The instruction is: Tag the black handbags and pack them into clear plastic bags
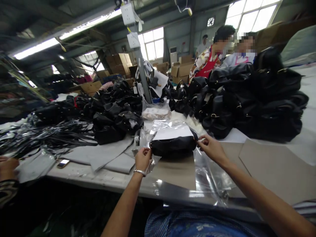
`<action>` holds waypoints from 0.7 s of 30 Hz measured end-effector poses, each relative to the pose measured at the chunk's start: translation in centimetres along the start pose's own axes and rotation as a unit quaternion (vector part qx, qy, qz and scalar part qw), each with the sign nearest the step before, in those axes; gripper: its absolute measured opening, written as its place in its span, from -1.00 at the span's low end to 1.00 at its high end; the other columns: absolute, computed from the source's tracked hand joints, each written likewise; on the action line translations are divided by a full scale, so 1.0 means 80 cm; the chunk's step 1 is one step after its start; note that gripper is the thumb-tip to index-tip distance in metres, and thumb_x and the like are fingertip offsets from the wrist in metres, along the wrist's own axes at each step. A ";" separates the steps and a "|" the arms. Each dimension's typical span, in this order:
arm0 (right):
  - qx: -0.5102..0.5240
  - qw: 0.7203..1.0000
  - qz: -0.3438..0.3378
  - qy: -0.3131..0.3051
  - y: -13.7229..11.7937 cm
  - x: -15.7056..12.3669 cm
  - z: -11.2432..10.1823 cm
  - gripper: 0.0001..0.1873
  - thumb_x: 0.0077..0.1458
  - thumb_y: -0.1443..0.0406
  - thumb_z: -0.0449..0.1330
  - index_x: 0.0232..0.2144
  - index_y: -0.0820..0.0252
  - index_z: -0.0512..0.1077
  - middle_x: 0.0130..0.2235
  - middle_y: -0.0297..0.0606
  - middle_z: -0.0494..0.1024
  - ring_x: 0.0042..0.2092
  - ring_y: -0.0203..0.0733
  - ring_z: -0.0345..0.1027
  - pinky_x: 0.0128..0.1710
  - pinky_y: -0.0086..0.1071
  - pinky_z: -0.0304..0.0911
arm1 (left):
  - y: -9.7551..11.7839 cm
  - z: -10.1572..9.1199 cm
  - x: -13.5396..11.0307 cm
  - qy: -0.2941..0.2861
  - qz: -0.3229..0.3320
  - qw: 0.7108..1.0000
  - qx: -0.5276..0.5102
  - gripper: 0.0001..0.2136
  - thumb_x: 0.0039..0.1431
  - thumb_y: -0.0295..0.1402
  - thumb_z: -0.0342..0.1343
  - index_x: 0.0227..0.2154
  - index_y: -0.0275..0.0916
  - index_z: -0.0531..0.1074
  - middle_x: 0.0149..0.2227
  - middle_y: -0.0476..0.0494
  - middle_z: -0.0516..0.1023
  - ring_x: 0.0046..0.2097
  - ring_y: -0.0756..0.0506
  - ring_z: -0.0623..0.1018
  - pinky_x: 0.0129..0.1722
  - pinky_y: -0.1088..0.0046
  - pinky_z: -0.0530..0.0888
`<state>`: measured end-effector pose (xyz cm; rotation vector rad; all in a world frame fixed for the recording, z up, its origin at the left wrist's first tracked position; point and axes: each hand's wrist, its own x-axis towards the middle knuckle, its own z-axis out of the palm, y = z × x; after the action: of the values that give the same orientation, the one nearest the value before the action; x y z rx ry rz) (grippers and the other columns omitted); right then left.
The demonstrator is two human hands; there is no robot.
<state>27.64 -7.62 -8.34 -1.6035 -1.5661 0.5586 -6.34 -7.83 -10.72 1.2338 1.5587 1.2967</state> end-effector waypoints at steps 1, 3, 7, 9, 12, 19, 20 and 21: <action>-0.003 1.000 -0.008 -0.005 -0.004 0.009 -0.005 -0.75 0.05 0.11 0.17 -0.32 0.16 0.37 -0.57 -0.37 0.52 -0.52 -0.21 0.44 -0.47 -0.42 0.21 | 0.008 -0.001 0.006 -0.008 -0.005 1.000 -0.003 -0.70 -0.10 -0.14 0.25 -0.45 -0.28 0.40 -0.56 -0.02 0.48 -0.52 -0.02 0.48 -0.54 0.51 0.46; 0.008 1.000 -0.011 -0.019 -0.011 0.027 -0.014 -0.79 0.04 0.15 0.18 -0.34 0.16 0.36 -0.57 -0.37 0.52 -0.54 -0.24 0.43 -0.47 -0.44 0.23 | 0.023 0.000 0.019 -0.024 -0.021 0.999 -0.018 -0.69 -0.16 -0.15 0.29 -0.47 -0.28 0.40 -0.58 -0.02 0.47 -0.53 -0.01 0.47 -0.54 0.50 0.47; 0.068 0.996 0.008 -0.050 -0.020 0.062 -0.028 -0.82 0.03 0.20 0.20 -0.38 0.20 0.37 -0.55 -0.32 0.54 -0.55 -0.26 0.42 -0.53 -0.47 0.27 | 0.048 0.003 0.047 -0.041 -0.031 0.998 -0.039 -0.69 -0.20 -0.19 0.32 -0.50 -0.30 0.39 -0.61 -0.02 0.45 -0.54 0.01 0.46 -0.53 0.49 0.49; 0.093 0.994 0.017 -0.059 -0.022 0.080 -0.032 -0.83 0.02 0.23 0.20 -0.39 0.24 0.39 -0.54 -0.27 0.54 -0.54 -0.27 0.42 -0.55 -0.48 0.29 | 0.060 0.006 0.062 -0.041 -0.035 0.998 -0.043 -0.71 -0.20 -0.24 0.33 -0.51 -0.32 0.39 -0.60 -0.03 0.46 -0.53 0.02 0.47 -0.53 0.52 0.49; 0.090 0.993 0.037 -0.070 -0.024 0.107 -0.034 -0.87 0.01 0.28 0.18 -0.42 0.27 0.41 -0.51 -0.20 0.56 -0.54 -0.29 0.40 -0.57 -0.49 0.31 | 0.078 0.012 0.082 -0.038 -0.049 0.997 -0.044 -0.73 -0.22 -0.29 0.35 -0.55 -0.32 0.39 -0.60 -0.04 0.45 -0.54 0.03 0.46 -0.52 0.50 0.50; 0.046 0.995 0.046 -0.069 -0.011 0.163 -0.022 -0.89 -0.07 0.35 0.14 -0.50 0.31 0.45 -0.51 -0.17 0.56 -0.52 -0.28 0.41 -0.59 -0.53 0.26 | 0.103 0.030 0.118 -0.046 -0.070 0.996 -0.036 -0.79 -0.23 -0.41 0.31 -0.60 -0.31 0.34 -0.63 0.01 0.41 -0.59 0.08 0.41 -0.46 0.47 0.53; 0.036 0.996 0.047 -0.071 -0.007 0.170 -0.021 -0.88 -0.08 0.36 0.14 -0.51 0.31 0.46 -0.52 -0.17 0.56 -0.53 -0.28 0.41 -0.60 -0.53 0.24 | 0.105 0.032 0.122 -0.047 -0.071 0.996 -0.032 -0.79 -0.23 -0.42 0.30 -0.60 -0.31 0.34 -0.63 0.01 0.41 -0.59 0.08 0.40 -0.46 0.47 0.53; 0.025 0.996 0.049 -0.074 -0.004 0.176 -0.020 -0.88 -0.10 0.38 0.14 -0.52 0.32 0.48 -0.54 -0.18 0.55 -0.55 -0.29 0.40 -0.61 -0.54 0.22 | 0.106 0.035 0.126 -0.048 -0.073 0.996 -0.026 -0.80 -0.23 -0.42 0.30 -0.60 -0.31 0.34 -0.63 0.02 0.40 -0.59 0.09 0.39 -0.47 0.48 0.52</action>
<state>30.56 5.60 -4.09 -1.6385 -1.5731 0.7801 -4.53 2.81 -2.65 1.1128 1.5073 1.1612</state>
